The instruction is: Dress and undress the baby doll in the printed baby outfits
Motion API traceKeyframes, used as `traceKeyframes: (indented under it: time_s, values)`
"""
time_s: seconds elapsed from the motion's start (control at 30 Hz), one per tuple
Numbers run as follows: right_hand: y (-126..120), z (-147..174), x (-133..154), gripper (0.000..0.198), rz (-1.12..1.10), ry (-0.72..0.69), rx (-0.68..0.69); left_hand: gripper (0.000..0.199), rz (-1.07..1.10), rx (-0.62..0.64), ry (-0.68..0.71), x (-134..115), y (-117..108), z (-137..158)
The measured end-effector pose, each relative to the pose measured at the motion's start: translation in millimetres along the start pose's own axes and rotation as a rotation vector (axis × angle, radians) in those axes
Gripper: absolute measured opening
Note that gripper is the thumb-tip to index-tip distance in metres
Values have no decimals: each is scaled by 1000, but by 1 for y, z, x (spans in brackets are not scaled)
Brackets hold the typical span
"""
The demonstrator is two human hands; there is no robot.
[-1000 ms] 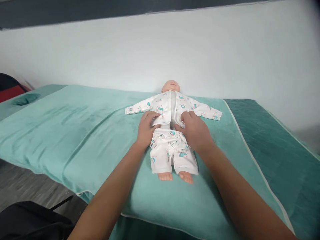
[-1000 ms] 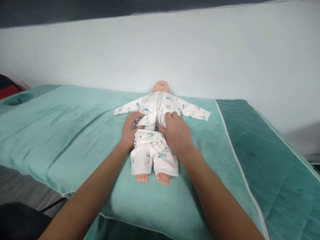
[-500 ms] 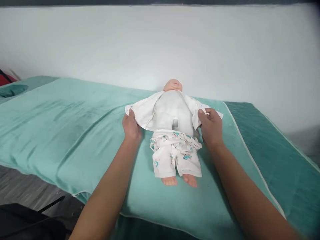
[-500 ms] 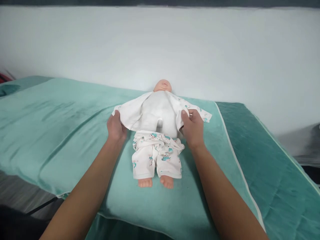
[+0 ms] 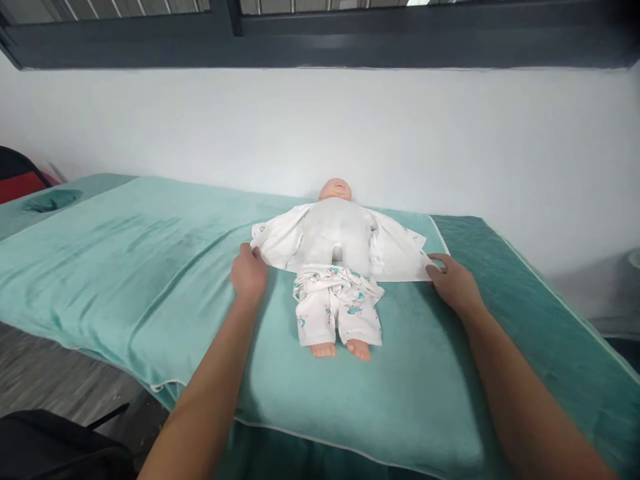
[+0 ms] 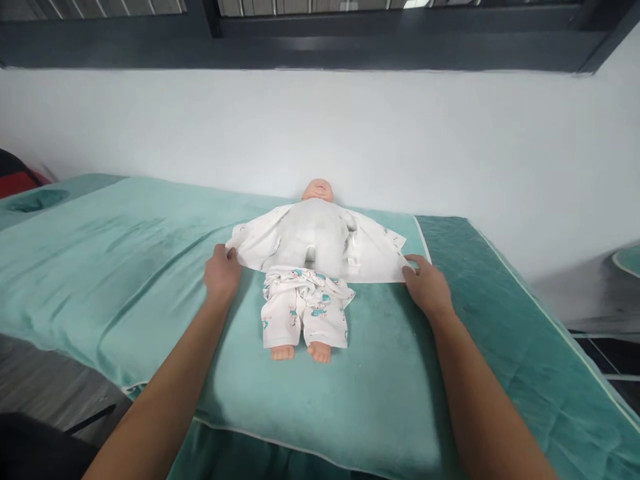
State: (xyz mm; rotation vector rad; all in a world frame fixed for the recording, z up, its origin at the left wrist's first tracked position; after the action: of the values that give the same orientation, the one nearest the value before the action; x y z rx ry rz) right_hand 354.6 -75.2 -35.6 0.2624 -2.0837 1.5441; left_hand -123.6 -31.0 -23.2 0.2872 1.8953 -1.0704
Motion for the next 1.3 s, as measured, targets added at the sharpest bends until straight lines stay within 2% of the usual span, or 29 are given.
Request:
traceKeyframes:
  time_s: [0.1,0.2,0.27,0.33,0.4,0.5,0.57,0.7,0.8,0.9,1.03,1.2,1.3]
  values:
    - [5,3,9,40,103,35,32,5,-53,11,59,-3,5,4]
    - [6,8,24,38,101,20,-21,24,-105,-30,227,-9,6,6]
    - [4,13,42,35,34,-91,-138,30,-83,-74,353,-17,5,10]
    - [3,22,65,28,-120,-243,-217,28,28,-40,417,-25,6,17]
    - [10,31,89,22,-334,-353,-128,21,220,155,366,-31,12,23]
    - [25,46,120,19,-570,-453,196,18,455,581,190,-37,26,38]
    - [28,53,131,21,-645,-504,307,21,523,772,138,-42,29,47]
    - [25,55,135,17,-706,-570,368,17,541,991,158,-48,25,57]
    - [24,56,135,14,-734,-610,420,12,508,1090,201,-50,22,61]
    - [23,57,134,20,-761,-616,467,10,499,1154,251,-52,20,62]
    - [23,57,133,26,-743,-653,529,18,519,1193,256,-50,19,62]
    - [28,54,131,26,-798,-678,514,21,675,1071,200,-47,20,59]
    - [33,49,127,30,-871,-546,401,24,763,928,147,-44,23,52]
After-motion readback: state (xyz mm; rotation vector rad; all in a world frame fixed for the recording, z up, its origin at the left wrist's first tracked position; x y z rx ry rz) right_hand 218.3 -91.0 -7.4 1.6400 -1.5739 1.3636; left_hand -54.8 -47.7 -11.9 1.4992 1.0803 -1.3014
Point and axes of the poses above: each hand's wrist, its own z-axis away from the middle knuckle, its own y-axis out of the palm, x = y × z, the point moved 5 cm from there along -z, towards the middle knuckle, and after that the axes turned 7 degrees about -y, right-handed, at the moved point
